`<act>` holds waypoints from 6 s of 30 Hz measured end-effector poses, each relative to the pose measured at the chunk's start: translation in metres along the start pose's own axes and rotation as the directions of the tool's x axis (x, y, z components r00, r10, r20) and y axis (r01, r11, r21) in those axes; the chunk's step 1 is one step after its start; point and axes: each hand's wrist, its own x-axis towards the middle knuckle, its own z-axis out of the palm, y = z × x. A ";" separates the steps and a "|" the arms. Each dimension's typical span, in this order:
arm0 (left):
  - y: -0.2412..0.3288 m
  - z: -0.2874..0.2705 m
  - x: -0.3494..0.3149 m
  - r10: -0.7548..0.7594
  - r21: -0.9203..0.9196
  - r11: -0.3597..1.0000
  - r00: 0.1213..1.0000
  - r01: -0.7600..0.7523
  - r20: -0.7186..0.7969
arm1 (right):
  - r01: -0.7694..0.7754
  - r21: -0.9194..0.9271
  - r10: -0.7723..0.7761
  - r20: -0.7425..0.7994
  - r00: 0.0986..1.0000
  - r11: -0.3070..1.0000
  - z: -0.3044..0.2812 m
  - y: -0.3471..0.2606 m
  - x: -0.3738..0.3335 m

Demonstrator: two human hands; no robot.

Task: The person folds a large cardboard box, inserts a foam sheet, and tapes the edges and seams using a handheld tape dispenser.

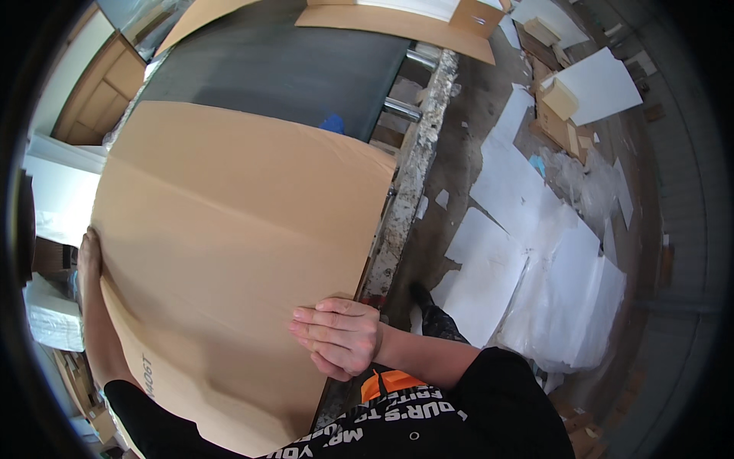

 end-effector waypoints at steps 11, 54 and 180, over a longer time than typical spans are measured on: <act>0.145 -0.026 -0.504 0.805 -0.198 0.589 0.589 -0.784 0.063 | 0.054 0.114 -0.051 -0.028 0.998 0.992 0.004 0.000 0.000; 0.104 -0.007 -0.566 0.686 -0.149 0.708 0.722 -0.691 -0.092 | 0.203 -0.386 0.402 0.915 -0.043 0.900 -0.075 -0.072 0.154; 0.093 0.020 -0.552 0.177 -0.244 0.939 0.951 -0.240 -0.256 | -0.181 -0.010 0.158 0.543 0.825 0.983 -0.115 -0.159 -0.074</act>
